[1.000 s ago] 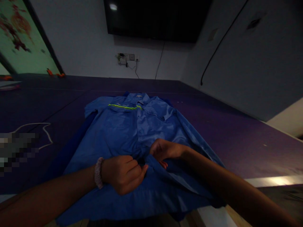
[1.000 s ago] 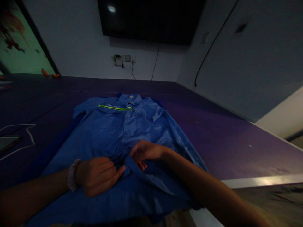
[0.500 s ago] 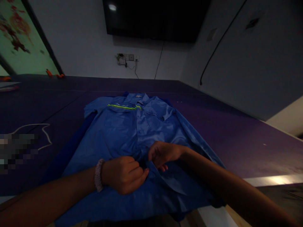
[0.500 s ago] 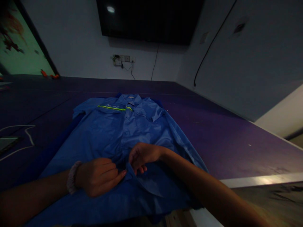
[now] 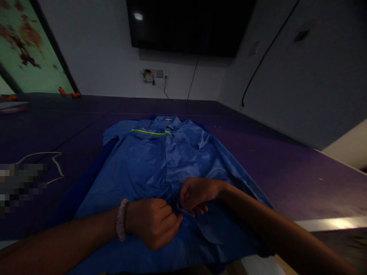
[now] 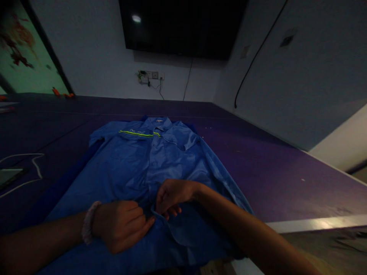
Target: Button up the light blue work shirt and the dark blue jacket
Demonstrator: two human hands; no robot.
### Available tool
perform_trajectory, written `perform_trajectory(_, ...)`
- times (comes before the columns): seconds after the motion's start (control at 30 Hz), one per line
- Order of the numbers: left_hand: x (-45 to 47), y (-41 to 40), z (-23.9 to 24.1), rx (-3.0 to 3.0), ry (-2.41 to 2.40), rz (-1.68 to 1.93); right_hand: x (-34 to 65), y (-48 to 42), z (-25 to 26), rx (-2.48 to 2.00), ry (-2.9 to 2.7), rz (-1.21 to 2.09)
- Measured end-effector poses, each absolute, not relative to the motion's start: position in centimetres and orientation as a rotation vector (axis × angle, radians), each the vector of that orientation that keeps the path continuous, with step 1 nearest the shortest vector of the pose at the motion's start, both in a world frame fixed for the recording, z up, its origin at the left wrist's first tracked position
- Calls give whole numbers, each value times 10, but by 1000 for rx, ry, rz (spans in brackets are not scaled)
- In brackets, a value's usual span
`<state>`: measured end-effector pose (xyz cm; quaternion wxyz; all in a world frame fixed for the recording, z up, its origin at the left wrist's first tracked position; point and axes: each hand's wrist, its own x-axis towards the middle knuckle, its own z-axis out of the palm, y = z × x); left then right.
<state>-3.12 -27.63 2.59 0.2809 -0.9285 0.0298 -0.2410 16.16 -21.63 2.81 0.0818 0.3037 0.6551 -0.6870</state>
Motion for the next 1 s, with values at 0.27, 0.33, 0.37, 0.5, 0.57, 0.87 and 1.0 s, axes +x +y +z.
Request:
perform_trajectory(0.27, -30, -276, 25, -2557, 51, -725, 163, -218, 25, 854, 1953, -2049)
perform_trajectory(0.33, -29, -277, 27, -2576, 41, -738, 163, -218, 25, 859, 1961, -2037)
perform_trajectory(0.37, -29, -278, 27, -2585, 36, -736, 163, -219, 25, 863, 1964, -2031)
perform_trajectory(0.5, -29, -277, 27, -2641, -8, -739, 162, -220, 27, 849, 1978, -2002)
perform_trajectory(0.57, -29, -275, 25, -2686, -49, -751, 161, -221, 28, 841, 1985, -1982)
perform_trajectory(0.87, -32, -267, 15, -3005, -407, -877, 159, -225, 32, 909, 2019, -1931)
perform_trajectory(1.0, -31, -270, 15, -3047, -425, -817, 159, -225, 32, 910, 1993, -1949)
